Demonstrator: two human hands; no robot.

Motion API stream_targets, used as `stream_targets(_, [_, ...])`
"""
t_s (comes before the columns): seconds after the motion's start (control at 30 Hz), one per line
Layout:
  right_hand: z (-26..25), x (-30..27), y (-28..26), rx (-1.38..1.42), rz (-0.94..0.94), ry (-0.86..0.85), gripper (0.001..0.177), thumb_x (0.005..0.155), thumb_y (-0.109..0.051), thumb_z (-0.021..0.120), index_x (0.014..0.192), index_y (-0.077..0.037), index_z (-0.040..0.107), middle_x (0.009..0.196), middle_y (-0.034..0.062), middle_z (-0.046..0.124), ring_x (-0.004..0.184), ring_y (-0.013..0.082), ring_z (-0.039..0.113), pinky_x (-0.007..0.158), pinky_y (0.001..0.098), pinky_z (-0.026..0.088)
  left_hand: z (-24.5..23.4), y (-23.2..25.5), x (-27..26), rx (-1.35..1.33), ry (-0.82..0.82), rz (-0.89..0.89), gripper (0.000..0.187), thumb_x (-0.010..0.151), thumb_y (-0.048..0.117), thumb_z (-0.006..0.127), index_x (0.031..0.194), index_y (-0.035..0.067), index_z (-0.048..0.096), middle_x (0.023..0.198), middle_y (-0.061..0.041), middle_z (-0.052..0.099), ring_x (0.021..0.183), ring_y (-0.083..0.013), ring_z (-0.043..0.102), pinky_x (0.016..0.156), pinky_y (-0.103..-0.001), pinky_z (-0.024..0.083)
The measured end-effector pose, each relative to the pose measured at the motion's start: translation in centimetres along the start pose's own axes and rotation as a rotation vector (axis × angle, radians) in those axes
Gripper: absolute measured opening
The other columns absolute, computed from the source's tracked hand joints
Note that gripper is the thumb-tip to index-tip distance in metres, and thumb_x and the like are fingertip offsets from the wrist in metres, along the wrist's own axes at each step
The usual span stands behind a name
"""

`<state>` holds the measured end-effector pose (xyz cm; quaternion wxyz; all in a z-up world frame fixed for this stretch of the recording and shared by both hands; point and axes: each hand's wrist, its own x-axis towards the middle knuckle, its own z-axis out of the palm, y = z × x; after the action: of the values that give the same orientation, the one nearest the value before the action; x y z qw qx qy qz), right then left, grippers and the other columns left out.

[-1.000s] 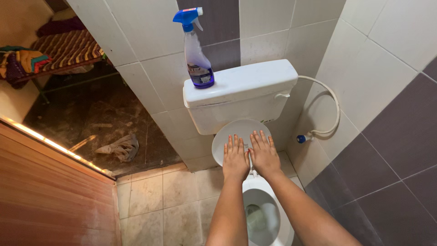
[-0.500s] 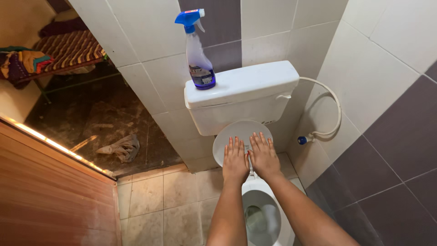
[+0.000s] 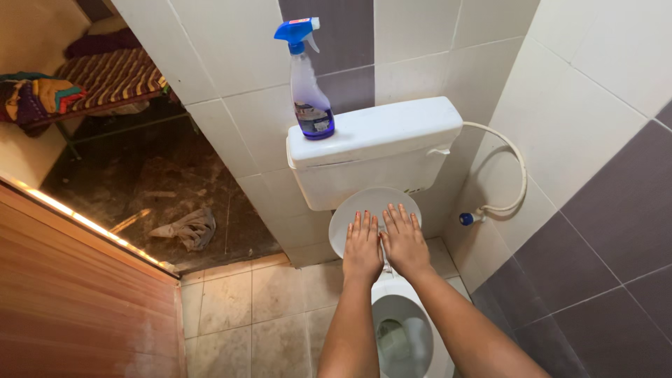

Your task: The person sprays a cleaning solution from a blue spray bottle into the toilet bowl and onto the seat and tank. They then use a red toilet brush to scrub the inside of the bowl and the underside of the seat.

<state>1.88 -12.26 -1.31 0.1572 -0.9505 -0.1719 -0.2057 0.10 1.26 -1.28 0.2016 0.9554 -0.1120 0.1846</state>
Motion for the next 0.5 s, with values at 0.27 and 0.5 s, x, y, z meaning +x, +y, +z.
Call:
stream_targets(0.27, [0.27,0.09,-0.22,-0.017,-0.019,0.043,0.056,0.099,-0.032,0.051,0.150,-0.008,0.046,0.160,0.0105,0.038,0.152,0.0286,0.027,0.123,0.0488,0.019,-0.19,-0.25,-0.08,-0.026,-0.009,-0.029,0.051,0.103,0.022,0.043,0.150,0.004,0.045,0.163,-0.016,0.034,0.154,-0.0330,0.022,0.124,-0.048,0.016])
stream_targets(0.5, [-0.35,0.60,-0.83,0.022,0.004,0.057,0.055,0.097,-0.031,0.052,0.147,-0.010,0.049,0.159,0.0099,0.042,0.149,0.0292,0.031,0.121,0.0500,0.022,-0.67,-0.24,0.49,-0.007,0.040,-0.029,0.055,0.102,0.022,0.044,0.154,0.005,0.040,0.165,-0.016,0.029,0.154,-0.0333,0.020,0.123,-0.049,0.015])
